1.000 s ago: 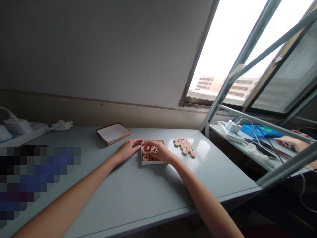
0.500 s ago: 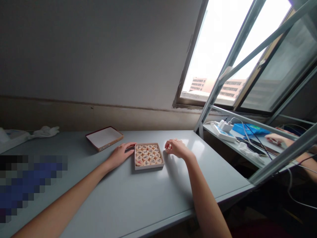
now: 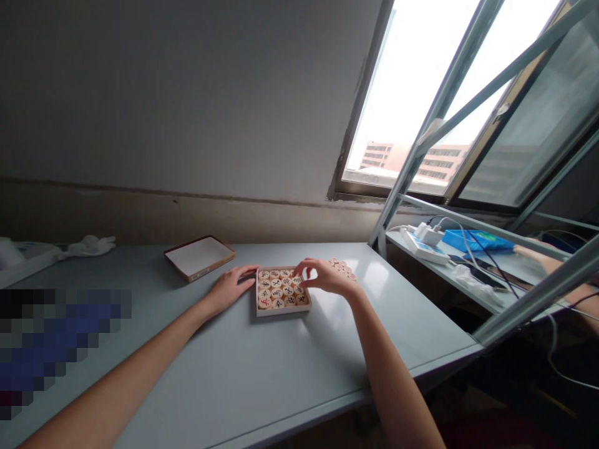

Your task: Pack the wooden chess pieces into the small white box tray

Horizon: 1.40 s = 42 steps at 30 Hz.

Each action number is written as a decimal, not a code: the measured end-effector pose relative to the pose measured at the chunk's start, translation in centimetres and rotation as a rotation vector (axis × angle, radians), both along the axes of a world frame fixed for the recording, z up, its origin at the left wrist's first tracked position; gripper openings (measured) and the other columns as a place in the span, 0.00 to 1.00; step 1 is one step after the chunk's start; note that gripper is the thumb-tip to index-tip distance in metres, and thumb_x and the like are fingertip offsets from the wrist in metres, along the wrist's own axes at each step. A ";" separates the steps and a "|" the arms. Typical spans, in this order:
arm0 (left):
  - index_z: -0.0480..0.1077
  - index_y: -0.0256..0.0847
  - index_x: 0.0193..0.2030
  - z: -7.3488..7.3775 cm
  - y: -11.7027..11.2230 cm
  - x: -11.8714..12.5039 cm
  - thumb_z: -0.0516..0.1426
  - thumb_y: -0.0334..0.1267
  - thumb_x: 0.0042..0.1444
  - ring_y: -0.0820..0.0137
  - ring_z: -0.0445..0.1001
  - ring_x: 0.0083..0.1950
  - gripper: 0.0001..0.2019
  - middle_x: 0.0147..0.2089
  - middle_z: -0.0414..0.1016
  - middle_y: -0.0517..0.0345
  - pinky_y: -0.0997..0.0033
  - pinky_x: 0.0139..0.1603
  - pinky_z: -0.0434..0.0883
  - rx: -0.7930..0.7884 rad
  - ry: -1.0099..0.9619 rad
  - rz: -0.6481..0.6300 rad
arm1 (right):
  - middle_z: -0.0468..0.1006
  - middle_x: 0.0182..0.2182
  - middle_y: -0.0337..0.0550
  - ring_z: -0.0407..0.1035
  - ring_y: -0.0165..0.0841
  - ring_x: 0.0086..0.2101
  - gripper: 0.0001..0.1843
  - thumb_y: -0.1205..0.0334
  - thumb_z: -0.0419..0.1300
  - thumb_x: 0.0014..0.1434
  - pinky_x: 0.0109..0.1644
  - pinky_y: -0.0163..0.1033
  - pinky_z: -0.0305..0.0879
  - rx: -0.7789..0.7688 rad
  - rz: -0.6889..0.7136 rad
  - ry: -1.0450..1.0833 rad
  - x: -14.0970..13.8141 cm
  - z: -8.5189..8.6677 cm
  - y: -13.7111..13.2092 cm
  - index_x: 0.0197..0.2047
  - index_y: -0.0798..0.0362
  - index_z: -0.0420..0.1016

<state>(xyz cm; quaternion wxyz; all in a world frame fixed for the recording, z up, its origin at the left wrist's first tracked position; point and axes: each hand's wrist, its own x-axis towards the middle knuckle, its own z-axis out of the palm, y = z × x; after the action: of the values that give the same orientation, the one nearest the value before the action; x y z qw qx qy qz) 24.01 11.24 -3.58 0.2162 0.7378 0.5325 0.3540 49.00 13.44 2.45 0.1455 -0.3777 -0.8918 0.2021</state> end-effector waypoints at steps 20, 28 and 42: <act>0.67 0.36 0.49 0.2 -0.1 0.1 0.49 0.44 0.49 0.62 0.69 0.51 0.22 0.50 0.71 0.50 0.64 0.53 0.64 -0.014 -0.027 -0.008 | 0.75 0.33 0.41 0.67 0.28 0.32 0.16 0.54 0.58 0.52 0.34 0.31 0.62 -0.068 0.027 0.113 -0.3 0.9 -0.8 0.42 0.50 0.73; 0.66 0.36 0.50 0.3 -0.1 0.1 0.49 0.46 0.49 0.63 0.69 0.52 0.23 0.51 0.71 0.50 0.65 0.54 0.64 -0.033 -0.036 -0.030 | 0.74 0.30 0.42 0.66 0.31 0.31 0.09 0.60 0.59 0.48 0.30 0.32 0.60 -0.055 -0.226 -0.210 3.9 0.2 0.6 0.35 0.51 0.74; 0.66 0.36 0.49 0.2 -0.1 0.1 0.49 0.45 0.49 0.63 0.69 0.51 0.22 0.50 0.71 0.49 0.64 0.54 0.63 -0.020 -0.047 -0.037 | 0.73 0.28 0.42 0.65 0.28 0.26 0.08 0.76 0.58 0.40 0.25 0.30 0.56 -0.004 -0.303 -0.299 4.5 -0.5 1.1 0.26 0.56 0.72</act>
<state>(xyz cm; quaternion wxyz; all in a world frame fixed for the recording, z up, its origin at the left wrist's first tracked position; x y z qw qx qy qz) 24.15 11.17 -3.42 0.2426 0.7368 0.5170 0.3618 53.46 14.57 1.93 0.0397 -0.5338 -0.8359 0.1216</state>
